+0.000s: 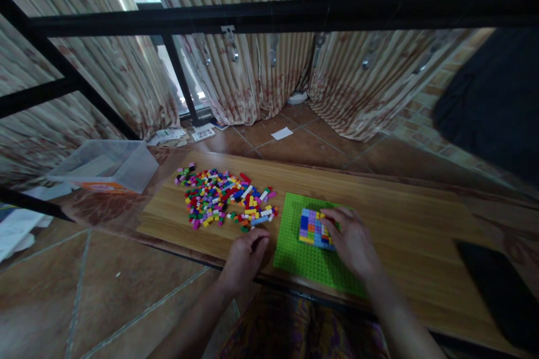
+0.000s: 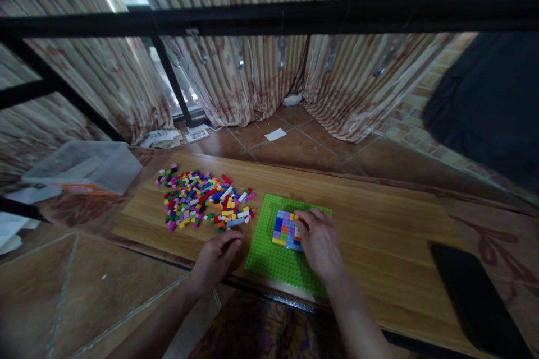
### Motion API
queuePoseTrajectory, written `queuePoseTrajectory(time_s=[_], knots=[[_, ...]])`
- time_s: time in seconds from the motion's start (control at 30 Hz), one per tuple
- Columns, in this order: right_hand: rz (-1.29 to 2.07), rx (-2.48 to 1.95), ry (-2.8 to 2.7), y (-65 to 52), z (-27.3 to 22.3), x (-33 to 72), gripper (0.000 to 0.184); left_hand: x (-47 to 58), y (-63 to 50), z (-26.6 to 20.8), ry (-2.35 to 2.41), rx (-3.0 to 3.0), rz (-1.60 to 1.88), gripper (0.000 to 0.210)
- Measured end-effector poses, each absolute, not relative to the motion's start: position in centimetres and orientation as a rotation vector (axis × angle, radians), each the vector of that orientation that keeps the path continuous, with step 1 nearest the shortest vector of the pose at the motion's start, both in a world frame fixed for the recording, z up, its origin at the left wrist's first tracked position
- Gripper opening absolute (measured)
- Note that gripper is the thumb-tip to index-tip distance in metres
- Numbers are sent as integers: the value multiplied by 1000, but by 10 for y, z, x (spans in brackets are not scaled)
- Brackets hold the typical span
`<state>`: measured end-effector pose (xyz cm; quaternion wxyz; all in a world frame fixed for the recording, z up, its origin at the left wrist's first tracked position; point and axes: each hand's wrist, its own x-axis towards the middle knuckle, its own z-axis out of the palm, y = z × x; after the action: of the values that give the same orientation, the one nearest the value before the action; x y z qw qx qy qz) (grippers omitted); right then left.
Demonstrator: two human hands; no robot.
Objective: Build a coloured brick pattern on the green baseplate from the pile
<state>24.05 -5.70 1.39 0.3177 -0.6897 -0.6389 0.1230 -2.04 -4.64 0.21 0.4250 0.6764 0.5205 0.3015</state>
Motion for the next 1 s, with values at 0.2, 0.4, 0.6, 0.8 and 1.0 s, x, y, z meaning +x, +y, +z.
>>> queuePoseTrajectory(time_s=[0.2,0.4,0.6,0.8,1.0], knots=[[405,-1779,-1646,-52,9,247,30,-19,-46,1,1297,1779,744,20],[584,-1730,-1487,-49,-3,257,30,-18,-47,-1,1288,1811,748,20],[794,-1630,-1369,-40,-6,263,34,-16,-47,3,1304,1817,734,19],[992,-1611,-1389,-33,7,264,34,-15,-47,5,1303,1803,720,19],[982,-1588,-1489,-32,10,263,33,-16,-47,6,1292,1792,721,19]])
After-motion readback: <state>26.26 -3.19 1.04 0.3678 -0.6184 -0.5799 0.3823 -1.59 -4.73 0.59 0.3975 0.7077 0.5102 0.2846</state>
